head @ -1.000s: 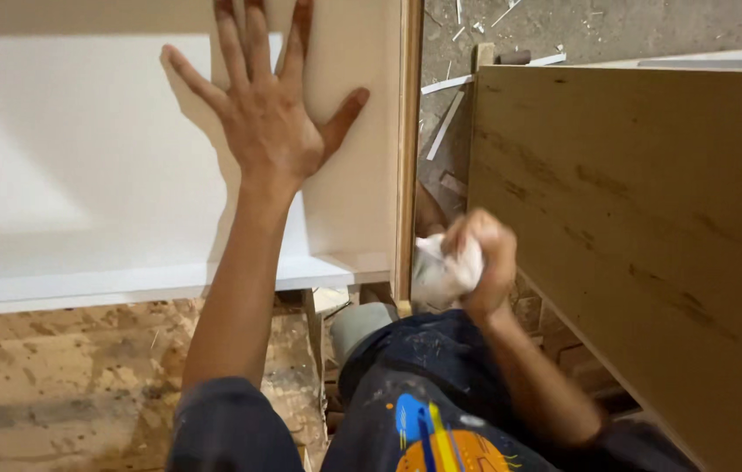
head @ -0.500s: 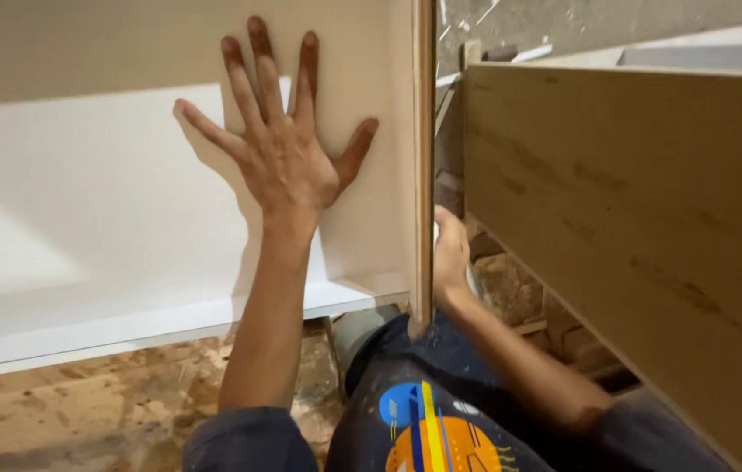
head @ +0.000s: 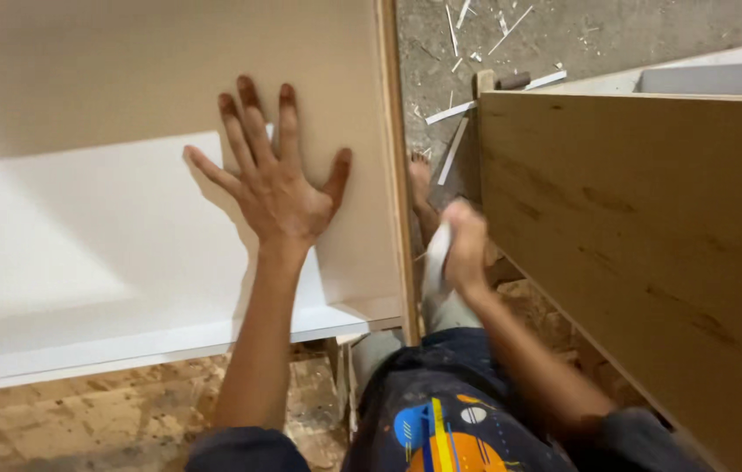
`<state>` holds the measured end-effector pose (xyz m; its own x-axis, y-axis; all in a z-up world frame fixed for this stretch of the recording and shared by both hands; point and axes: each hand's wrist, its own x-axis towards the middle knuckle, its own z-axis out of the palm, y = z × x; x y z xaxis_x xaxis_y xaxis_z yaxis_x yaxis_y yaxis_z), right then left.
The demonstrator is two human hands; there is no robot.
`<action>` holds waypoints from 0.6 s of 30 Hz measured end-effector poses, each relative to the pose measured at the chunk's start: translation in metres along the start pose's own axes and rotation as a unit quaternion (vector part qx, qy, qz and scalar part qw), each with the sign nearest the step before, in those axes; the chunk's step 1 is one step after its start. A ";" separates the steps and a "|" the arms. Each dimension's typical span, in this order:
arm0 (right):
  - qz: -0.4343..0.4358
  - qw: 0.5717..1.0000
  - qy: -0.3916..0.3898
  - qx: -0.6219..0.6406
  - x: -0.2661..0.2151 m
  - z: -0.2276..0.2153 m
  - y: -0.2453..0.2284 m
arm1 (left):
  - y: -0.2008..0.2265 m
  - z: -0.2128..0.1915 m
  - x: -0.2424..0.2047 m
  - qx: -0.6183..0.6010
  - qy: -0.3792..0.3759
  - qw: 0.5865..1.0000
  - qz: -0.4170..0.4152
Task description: The person assembles a wooden drawer by fitting a side panel into a groove, applying pressure with their hands, and then wiping the edges with a cloth.
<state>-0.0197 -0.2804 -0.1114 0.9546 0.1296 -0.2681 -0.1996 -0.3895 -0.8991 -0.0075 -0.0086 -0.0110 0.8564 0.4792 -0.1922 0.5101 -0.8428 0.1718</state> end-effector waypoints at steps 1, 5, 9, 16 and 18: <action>0.003 1.000 -0.003 -0.002 -0.011 0.007 -0.034 | 0.003 0.017 0.003 0.000 -0.003 1.000 -0.003; -0.022 0.965 -0.038 0.260 -0.018 0.036 -0.100 | 0.014 0.086 0.031 0.092 0.159 0.983 -0.029; -0.073 0.960 -0.002 0.272 0.014 0.050 -0.088 | 0.064 -0.007 0.044 0.191 -0.159 0.965 -0.083; -0.071 0.970 0.006 0.234 0.069 0.070 -0.083 | 0.051 0.024 0.034 0.175 -0.009 0.984 -0.014; -0.099 0.946 0.006 0.310 0.096 0.079 -0.101 | 0.060 -0.001 0.044 0.183 -0.096 0.978 -0.030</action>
<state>0.0749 -0.1561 -0.0735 0.9885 0.1325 -0.0723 -0.1040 0.2510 -0.9624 0.0613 -0.0382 -0.0086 0.7778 0.5045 -0.3747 0.4656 -0.8631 -0.1955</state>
